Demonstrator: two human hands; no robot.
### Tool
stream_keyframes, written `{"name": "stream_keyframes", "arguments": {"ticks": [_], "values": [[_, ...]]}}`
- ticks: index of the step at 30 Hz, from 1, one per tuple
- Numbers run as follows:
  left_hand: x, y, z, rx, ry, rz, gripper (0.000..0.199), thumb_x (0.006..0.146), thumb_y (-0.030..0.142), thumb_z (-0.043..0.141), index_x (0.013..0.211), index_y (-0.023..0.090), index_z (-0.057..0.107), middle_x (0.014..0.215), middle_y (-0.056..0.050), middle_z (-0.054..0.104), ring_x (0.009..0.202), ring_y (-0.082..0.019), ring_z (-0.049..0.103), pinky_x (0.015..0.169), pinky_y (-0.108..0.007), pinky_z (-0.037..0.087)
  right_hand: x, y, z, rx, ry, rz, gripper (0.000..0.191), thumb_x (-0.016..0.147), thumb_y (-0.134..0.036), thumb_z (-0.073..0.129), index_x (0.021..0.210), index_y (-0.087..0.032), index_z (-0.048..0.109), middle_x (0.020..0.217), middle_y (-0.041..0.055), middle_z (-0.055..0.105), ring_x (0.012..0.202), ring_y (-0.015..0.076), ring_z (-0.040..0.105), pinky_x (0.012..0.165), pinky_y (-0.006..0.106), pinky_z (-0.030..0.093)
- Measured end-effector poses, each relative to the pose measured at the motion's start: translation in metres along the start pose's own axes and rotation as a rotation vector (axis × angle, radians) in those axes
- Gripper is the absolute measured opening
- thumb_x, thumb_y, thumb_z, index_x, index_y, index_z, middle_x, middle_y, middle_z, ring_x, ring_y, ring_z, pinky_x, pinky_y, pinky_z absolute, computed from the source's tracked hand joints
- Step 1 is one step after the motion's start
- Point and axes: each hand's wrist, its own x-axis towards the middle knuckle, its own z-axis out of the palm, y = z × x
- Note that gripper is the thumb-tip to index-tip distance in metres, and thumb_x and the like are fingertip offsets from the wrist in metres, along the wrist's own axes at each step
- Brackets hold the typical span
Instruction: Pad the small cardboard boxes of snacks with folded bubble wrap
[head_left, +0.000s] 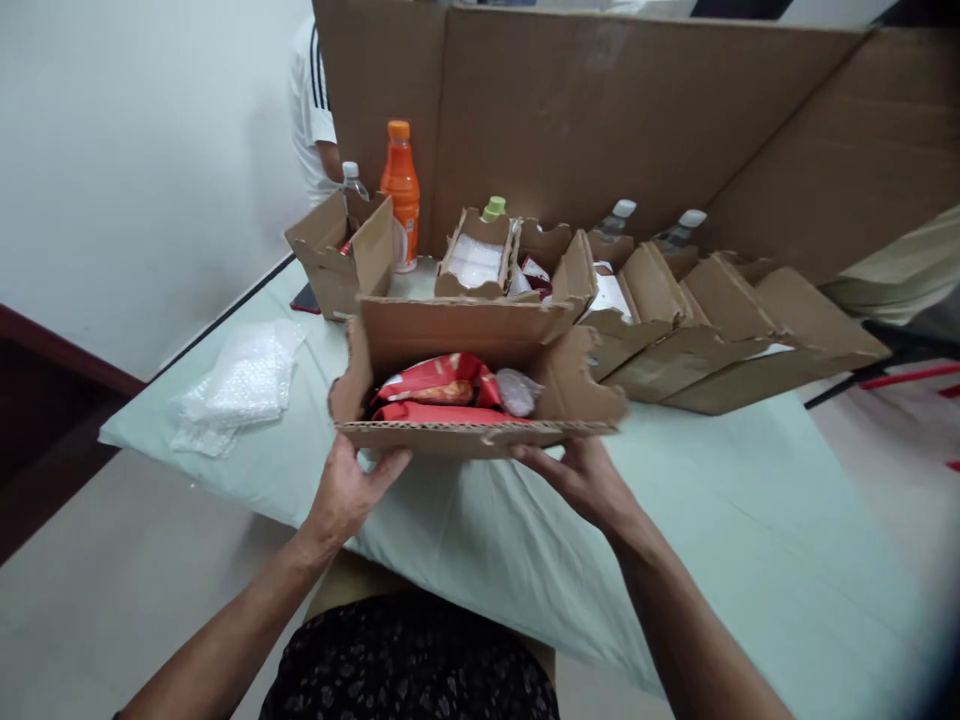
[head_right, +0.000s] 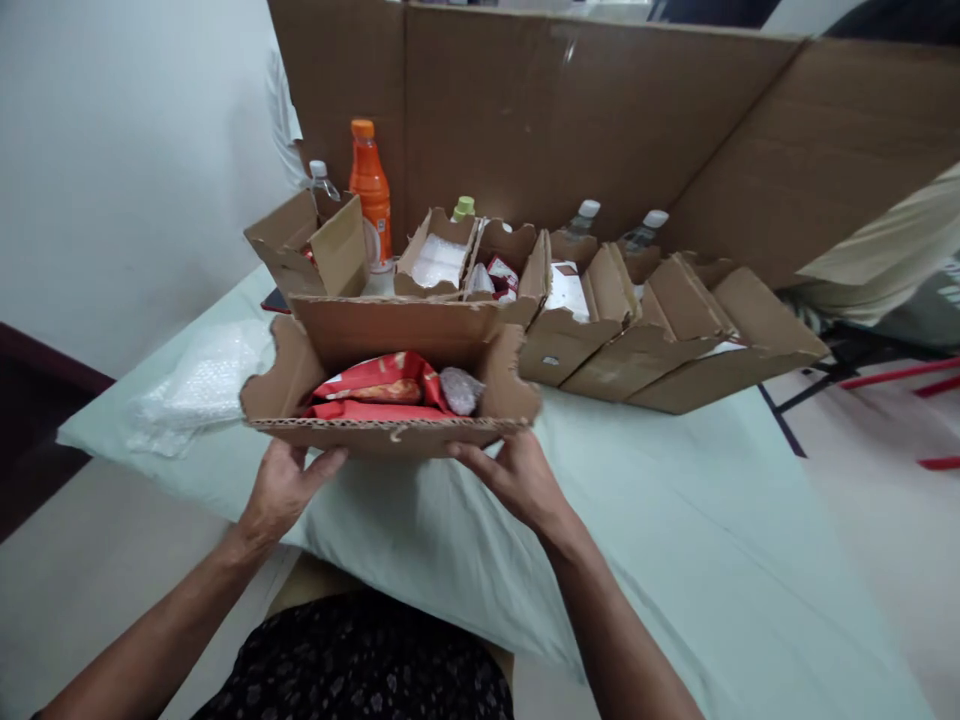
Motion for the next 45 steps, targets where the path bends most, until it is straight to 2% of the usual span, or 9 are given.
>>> {"name": "stream_keyframes", "arguments": {"ticks": [3, 7, 10, 14, 20, 27, 34, 39, 45], "values": [[0.000, -0.013, -0.012, -0.029, 0.175, -0.002, 0.066, 0.084, 0.049, 0.078, 0.137, 0.017, 0.053, 0.132, -0.015, 0.067, 0.129, -0.031, 0.062, 0.120, -0.051, 0.043, 0.061, -0.006, 0.037, 0.088, -0.079, -0.100, 0.052, 0.083, -0.056, 0.072, 0.114, -0.014, 0.068, 0.116, 0.0153, 0.074, 0.105, 0.0320, 0.069, 0.092, 0.046, 0.056], [0.010, -0.029, -0.010, -0.041, 0.338, 0.003, 0.075, 0.087, 0.040, 0.073, 0.151, 0.018, 0.040, 0.144, -0.018, 0.059, 0.130, -0.029, 0.062, 0.117, -0.048, 0.047, 0.135, -0.009, 0.089, 0.298, -0.109, -0.243, 0.069, 0.077, -0.036, 0.070, 0.140, -0.013, 0.051, 0.143, 0.0172, 0.062, 0.131, 0.0321, 0.059, 0.113, 0.046, 0.046], [0.016, -0.038, -0.002, 0.005, 0.328, 0.018, 0.083, 0.090, 0.034, 0.068, 0.160, 0.023, 0.026, 0.161, -0.018, 0.042, 0.143, -0.031, 0.052, 0.117, -0.047, 0.048, 0.169, -0.008, 0.114, 0.345, -0.088, -0.232, 0.076, 0.074, -0.022, 0.061, 0.147, -0.014, 0.043, 0.150, 0.0150, 0.057, 0.138, 0.0296, 0.054, 0.120, 0.045, 0.041], [0.016, -0.045, 0.008, 0.039, 0.322, 0.020, 0.090, 0.088, 0.028, 0.067, 0.164, 0.027, 0.018, 0.170, -0.016, 0.026, 0.156, -0.033, 0.033, 0.121, -0.050, 0.043, 0.189, -0.005, 0.132, 0.282, 0.003, -0.252, 0.084, 0.073, -0.013, 0.053, 0.155, -0.013, 0.035, 0.161, 0.0145, 0.047, 0.150, 0.0258, 0.042, 0.129, 0.046, 0.027], [0.009, -0.049, 0.015, 0.083, 0.329, -0.019, 0.088, 0.088, 0.025, 0.067, 0.163, 0.032, 0.020, 0.170, -0.014, 0.025, 0.158, -0.035, 0.029, 0.119, -0.053, 0.044, 0.184, 0.006, 0.155, 0.195, 0.133, -0.241, 0.082, 0.083, -0.015, 0.050, 0.162, -0.015, 0.026, 0.167, 0.0141, 0.037, 0.156, 0.0241, 0.032, 0.132, 0.050, 0.022], [0.001, -0.051, 0.026, 0.159, 0.296, 0.043, 0.089, 0.089, 0.029, 0.070, 0.163, 0.031, 0.021, 0.166, -0.017, 0.032, 0.154, -0.036, 0.035, 0.114, -0.054, 0.050, 0.157, 0.017, 0.169, 0.143, 0.120, -0.282, 0.070, 0.084, -0.015, 0.048, 0.153, -0.015, 0.041, 0.160, 0.0166, 0.044, 0.153, 0.0248, 0.038, 0.129, 0.048, 0.030], [0.046, -0.048, 0.011, 0.291, 0.394, 0.150, 0.129, 0.069, 0.039, 0.092, 0.166, 0.027, 0.007, 0.171, -0.022, 0.013, 0.159, -0.042, 0.021, 0.123, -0.060, 0.036, 0.120, 0.046, 0.189, 0.174, 0.116, -0.138, 0.061, 0.080, -0.012, 0.052, 0.140, -0.020, 0.055, 0.150, 0.0159, 0.055, 0.143, 0.0283, 0.050, 0.121, 0.049, 0.041], [0.066, -0.050, 0.025, 0.358, 0.432, 0.173, 0.129, 0.070, 0.032, 0.090, 0.166, 0.022, 0.005, 0.166, -0.025, 0.020, 0.158, -0.042, 0.025, 0.126, -0.061, 0.030, 0.112, 0.051, 0.195, 0.205, 0.130, -0.145, 0.059, 0.080, -0.013, 0.054, 0.138, -0.020, 0.057, 0.146, 0.0154, 0.058, 0.140, 0.0283, 0.052, 0.120, 0.048, 0.043], [0.096, -0.047, 0.050, 0.380, 0.425, 0.158, 0.123, 0.073, 0.028, 0.085, 0.165, 0.019, 0.004, 0.167, -0.027, 0.017, 0.160, -0.042, 0.018, 0.128, -0.063, 0.021, 0.113, 0.050, 0.185, 0.202, 0.168, -0.121, 0.038, 0.087, -0.017, 0.049, 0.121, -0.020, 0.065, 0.121, 0.0145, 0.069, 0.118, 0.0286, 0.063, 0.108, 0.047, 0.050]]}}
